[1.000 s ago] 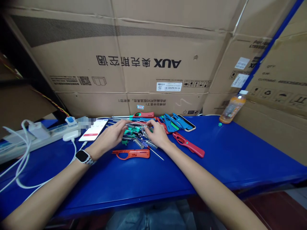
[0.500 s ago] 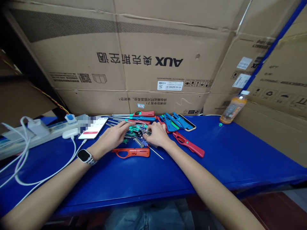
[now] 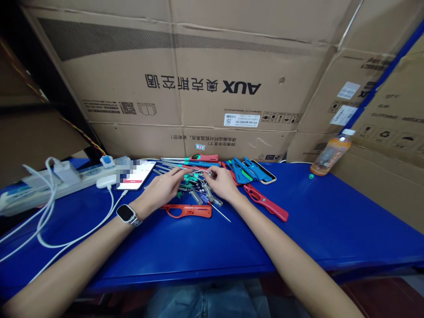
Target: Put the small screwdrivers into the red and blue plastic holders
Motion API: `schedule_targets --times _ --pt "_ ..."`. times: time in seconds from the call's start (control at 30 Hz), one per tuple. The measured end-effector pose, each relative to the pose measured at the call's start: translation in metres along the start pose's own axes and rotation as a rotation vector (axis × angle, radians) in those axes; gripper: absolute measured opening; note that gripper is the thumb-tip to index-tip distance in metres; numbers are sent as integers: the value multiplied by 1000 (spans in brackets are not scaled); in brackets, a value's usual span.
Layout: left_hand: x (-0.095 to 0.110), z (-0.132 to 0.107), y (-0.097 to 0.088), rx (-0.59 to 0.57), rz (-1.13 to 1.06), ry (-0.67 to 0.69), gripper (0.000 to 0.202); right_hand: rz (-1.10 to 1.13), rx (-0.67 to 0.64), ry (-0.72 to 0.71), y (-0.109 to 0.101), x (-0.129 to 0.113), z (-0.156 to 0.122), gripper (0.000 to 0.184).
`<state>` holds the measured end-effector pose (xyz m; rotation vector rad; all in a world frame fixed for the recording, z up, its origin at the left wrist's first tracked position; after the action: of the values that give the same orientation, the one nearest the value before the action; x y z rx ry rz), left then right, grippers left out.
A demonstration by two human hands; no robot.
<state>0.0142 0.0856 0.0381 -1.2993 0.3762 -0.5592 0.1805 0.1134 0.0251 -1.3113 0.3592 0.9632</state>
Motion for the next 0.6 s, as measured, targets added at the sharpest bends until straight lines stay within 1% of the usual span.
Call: schedule_targets --times 0.07,0.13,0.2,0.27,0.4,0.43,0.53,0.6 --pt "-1 0 0 1 -4 -3 49 133 -45 48 4 5 1 24" --pt "-2 0 1 3 -10 -5 50 149 -76 90 7 8 1 19" --pt "-3 0 2 3 -16 -5 50 20 -81 108 6 9 0 11" --pt "-3 0 3 2 -19 -4 50 -164 -96 118 6 6 -3 10" --pt "-2 0 2 7 -28 -2 50 -463 -82 123 9 -2 -5 30" --pt "-2 0 1 6 -30 -2 50 -501 -74 132 10 -3 -5 32" --pt "-1 0 1 -7 -23 -8 53 -535 -36 177 13 -2 -4 23" --pt "-1 0 2 -12 -20 -11 53 -536 1 182 14 -1 -2 20"
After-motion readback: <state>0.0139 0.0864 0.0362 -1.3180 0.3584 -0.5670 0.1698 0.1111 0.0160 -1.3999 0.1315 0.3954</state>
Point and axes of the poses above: each hand's wrist, its own z-axis towards the middle knuckle, its own y-axis out of the palm, x = y × z, the point moved 7 cm from there along z, towards the middle knuckle, and after that the axes turned 8 degrees about -x, right-handed, at the moved point
